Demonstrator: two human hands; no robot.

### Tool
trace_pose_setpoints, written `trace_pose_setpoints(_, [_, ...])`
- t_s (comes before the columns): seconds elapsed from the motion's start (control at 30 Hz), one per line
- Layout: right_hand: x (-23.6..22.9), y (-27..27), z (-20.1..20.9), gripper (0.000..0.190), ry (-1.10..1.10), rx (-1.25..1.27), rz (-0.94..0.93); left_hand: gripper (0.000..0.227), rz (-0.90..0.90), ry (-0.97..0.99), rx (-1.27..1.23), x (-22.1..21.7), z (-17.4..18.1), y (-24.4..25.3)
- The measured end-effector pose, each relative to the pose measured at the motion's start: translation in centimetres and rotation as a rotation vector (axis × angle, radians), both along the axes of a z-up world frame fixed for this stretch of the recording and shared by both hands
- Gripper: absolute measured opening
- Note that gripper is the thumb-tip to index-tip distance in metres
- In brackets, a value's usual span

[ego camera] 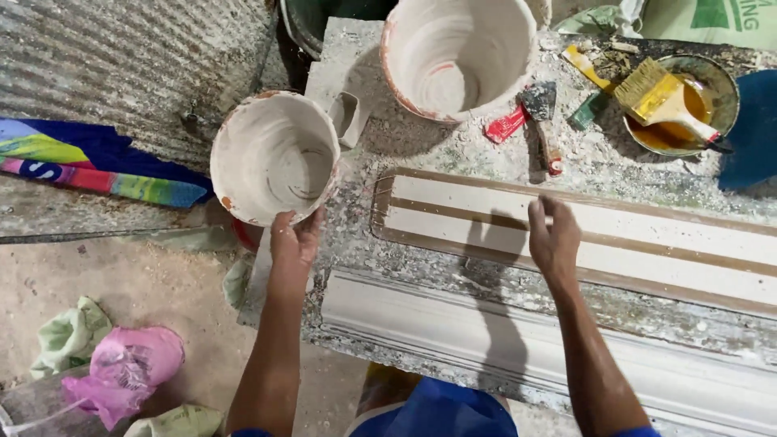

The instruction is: The person scrubs long white moldings with a small brush, repeatedly working along the grooves and edges. They then scrape the surface with a metal tool and briefly handle a colorful cloth.

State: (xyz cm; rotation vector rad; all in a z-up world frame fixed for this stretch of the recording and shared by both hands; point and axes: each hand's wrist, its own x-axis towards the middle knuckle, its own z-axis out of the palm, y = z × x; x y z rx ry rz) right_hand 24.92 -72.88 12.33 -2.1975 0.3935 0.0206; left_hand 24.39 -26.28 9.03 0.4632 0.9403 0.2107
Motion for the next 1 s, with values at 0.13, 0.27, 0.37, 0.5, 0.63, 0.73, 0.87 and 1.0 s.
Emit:
trace_pose_setpoints(0.13, [-6.5,-2.0,0.3,0.05,0.14,0.097,-0.139,0.044,-0.123,-0.018,0.178,-1.3,4.5,0.3])
trace_pose_setpoints(0.27, [-11.5,-4.8,-0.6,0.045,0.229,0.13,-0.311,0.042,-0.294,-0.018,0.385,-2.8,11.9,0.7])
trace_pose_setpoints(0.37, [-14.2,-6.0,-1.2,0.041,0.208,0.142,-0.367,0.031,-0.365,-0.055,0.456,0.8,19.5,-3.3])
trace_pose_setpoints(0.5, [-15.0,-5.2,-0.9,0.038,0.129,0.178,-0.387,0.035,-0.413,-0.202,0.312,8.9,20.5,-10.2])
trace_pose_setpoints(0.63, [-15.9,-4.3,1.2,0.035,0.096,0.238,-0.397,0.049,-0.47,-0.226,0.183,17.2,16.9,-17.1])
trace_pose_setpoints(0.73, [-17.6,-4.6,2.1,0.035,0.163,0.247,-0.415,0.058,-0.518,-0.143,0.193,21.3,13.8,-22.2])
trace_pose_setpoints(0.87, [-20.6,-5.5,3.2,0.035,0.242,0.293,-0.47,0.08,-0.476,0.166,0.306,20.4,17.3,-28.2])
trace_pose_setpoints(1.0, [-23.4,-6.5,3.4,0.04,0.295,0.301,-0.522,0.039,-0.4,0.18,0.252,20.3,13.8,-27.5])
